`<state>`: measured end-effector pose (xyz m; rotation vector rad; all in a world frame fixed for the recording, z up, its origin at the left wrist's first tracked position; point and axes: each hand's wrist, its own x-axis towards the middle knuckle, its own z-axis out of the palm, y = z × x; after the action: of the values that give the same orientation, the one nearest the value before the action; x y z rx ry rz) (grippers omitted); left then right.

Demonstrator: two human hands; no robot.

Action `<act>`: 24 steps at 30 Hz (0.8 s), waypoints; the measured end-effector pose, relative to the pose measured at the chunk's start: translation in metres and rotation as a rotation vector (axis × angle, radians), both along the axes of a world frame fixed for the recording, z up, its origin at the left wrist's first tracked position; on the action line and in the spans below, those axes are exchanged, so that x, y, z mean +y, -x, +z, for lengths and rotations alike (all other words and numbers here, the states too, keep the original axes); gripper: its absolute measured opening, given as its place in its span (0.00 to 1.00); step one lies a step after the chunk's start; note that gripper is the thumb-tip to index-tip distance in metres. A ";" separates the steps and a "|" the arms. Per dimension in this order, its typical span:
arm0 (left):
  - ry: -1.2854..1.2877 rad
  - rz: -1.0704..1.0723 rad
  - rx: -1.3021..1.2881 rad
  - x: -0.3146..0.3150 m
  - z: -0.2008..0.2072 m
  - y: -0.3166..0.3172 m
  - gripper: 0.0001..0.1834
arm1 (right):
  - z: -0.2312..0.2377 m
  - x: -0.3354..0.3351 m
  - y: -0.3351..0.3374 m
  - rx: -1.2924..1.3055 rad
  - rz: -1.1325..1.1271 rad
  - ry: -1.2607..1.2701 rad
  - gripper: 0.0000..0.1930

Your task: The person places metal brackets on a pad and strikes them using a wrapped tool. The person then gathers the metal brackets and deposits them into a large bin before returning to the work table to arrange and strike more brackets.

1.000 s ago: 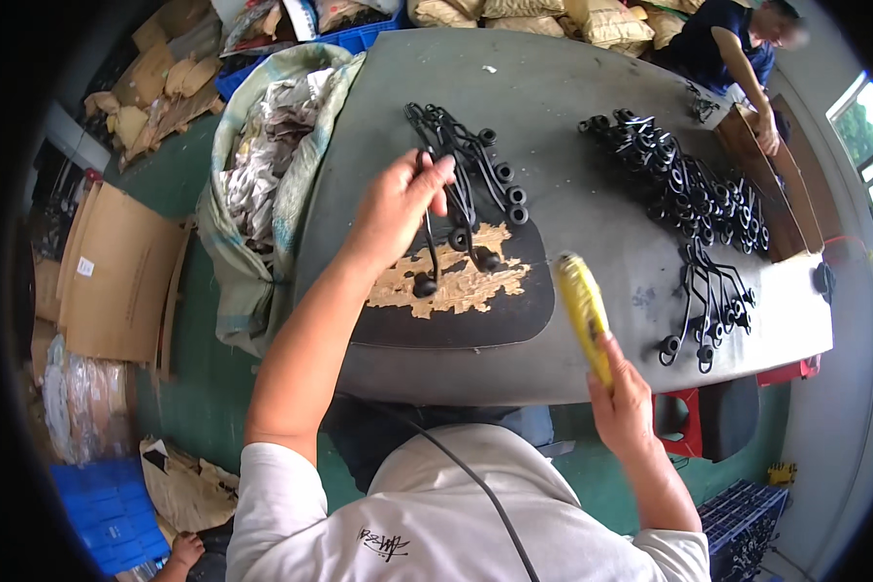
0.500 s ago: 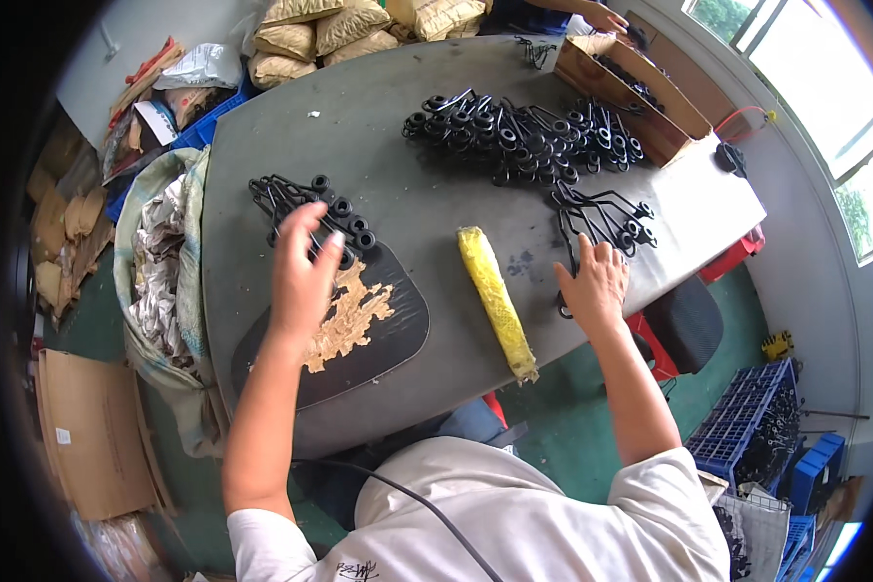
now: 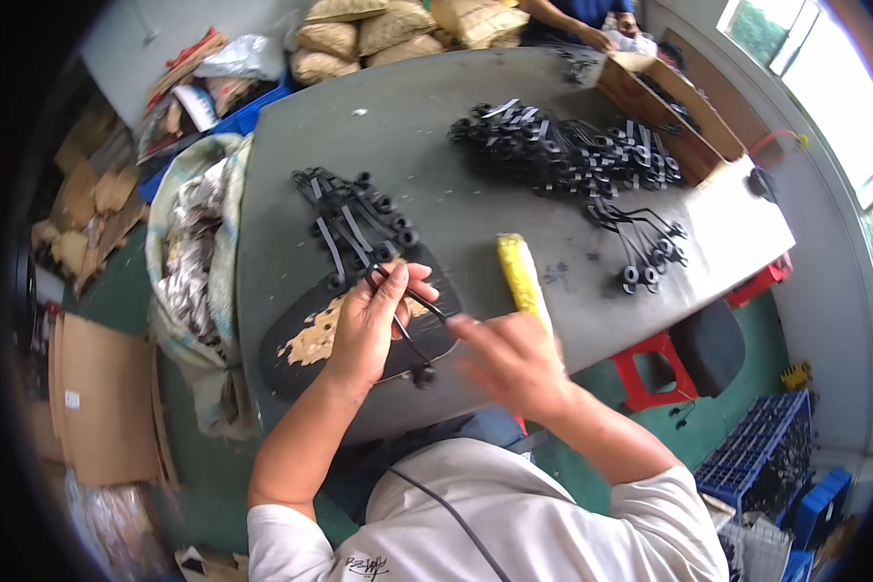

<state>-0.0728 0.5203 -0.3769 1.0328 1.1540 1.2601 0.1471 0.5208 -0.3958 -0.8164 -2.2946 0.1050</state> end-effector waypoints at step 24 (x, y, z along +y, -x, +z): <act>-0.346 0.203 0.731 0.016 -0.014 0.087 0.18 | 0.025 -0.021 -0.018 0.687 0.133 1.049 0.34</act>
<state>-0.1594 0.5365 -0.3906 1.7605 1.6526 1.3031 0.1655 0.4993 -0.3704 -0.8961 -1.5204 1.4850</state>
